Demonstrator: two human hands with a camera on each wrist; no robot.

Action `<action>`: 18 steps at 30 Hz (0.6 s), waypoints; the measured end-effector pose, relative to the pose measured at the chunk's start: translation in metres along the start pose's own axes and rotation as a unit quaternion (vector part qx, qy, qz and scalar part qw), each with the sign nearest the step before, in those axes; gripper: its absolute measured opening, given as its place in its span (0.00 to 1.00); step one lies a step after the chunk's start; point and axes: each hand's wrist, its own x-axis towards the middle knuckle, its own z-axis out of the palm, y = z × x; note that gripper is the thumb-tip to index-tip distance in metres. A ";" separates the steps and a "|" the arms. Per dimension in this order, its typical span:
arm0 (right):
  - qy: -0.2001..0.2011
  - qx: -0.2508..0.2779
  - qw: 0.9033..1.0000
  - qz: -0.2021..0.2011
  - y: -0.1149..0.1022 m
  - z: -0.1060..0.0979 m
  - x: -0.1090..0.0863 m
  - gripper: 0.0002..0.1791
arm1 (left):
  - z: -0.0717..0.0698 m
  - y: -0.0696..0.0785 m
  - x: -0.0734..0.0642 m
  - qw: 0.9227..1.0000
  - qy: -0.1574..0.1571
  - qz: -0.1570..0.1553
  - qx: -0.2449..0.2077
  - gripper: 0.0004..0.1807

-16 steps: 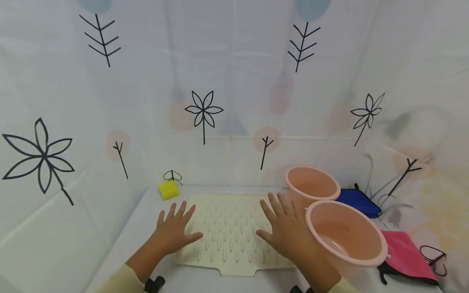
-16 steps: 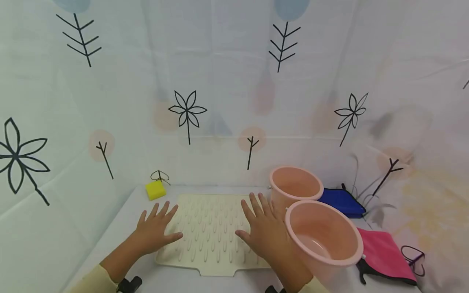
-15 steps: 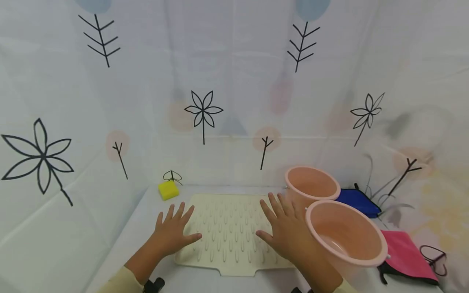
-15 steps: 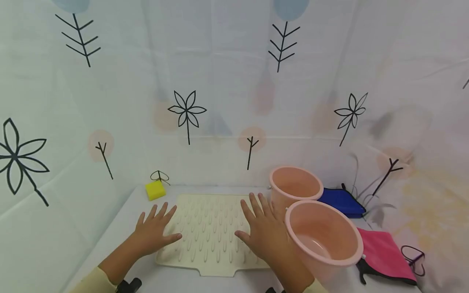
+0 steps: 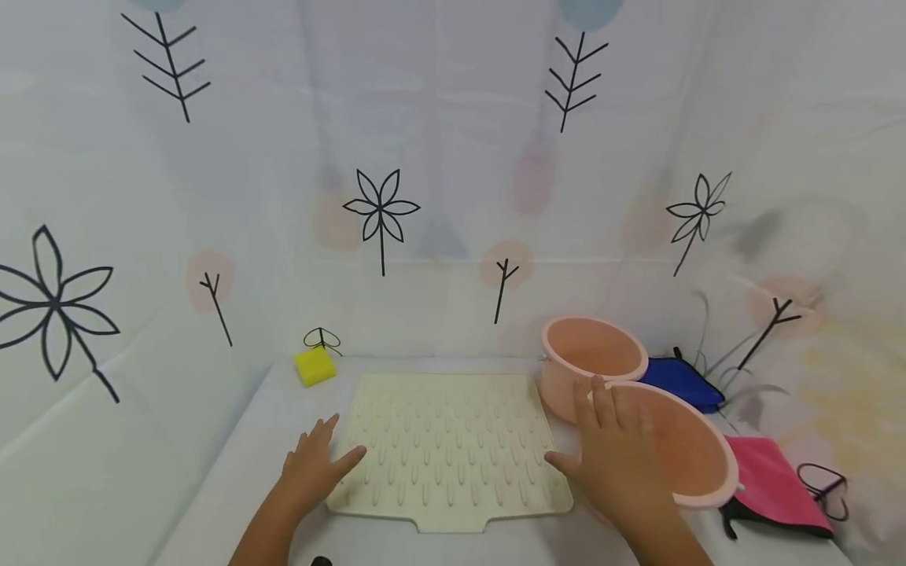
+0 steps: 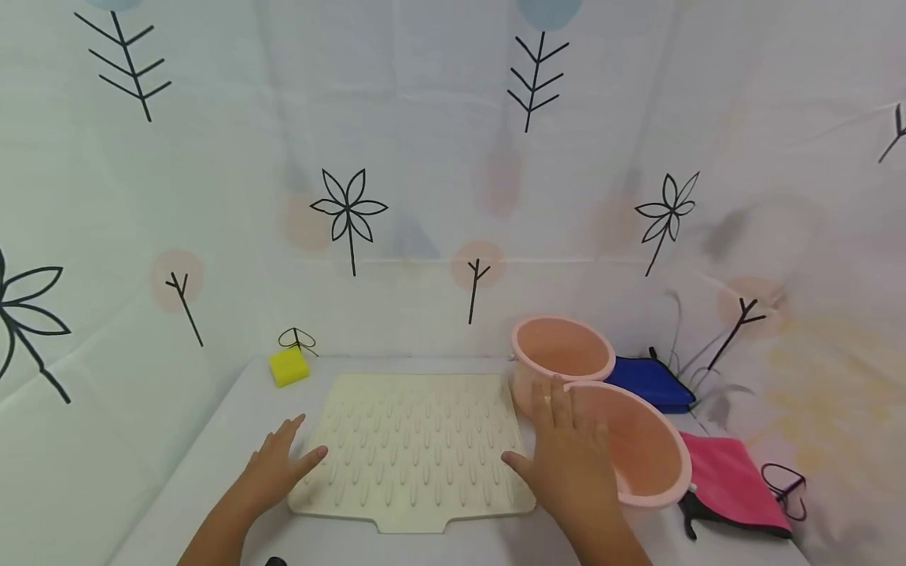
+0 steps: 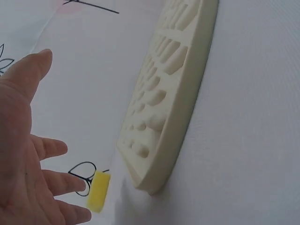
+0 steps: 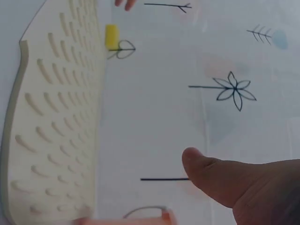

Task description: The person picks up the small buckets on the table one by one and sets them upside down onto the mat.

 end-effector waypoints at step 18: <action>-0.083 -0.009 0.996 -0.013 0.066 0.004 -0.025 0.20 | 0.000 -0.030 -0.009 0.997 -0.024 0.007 -0.076 0.59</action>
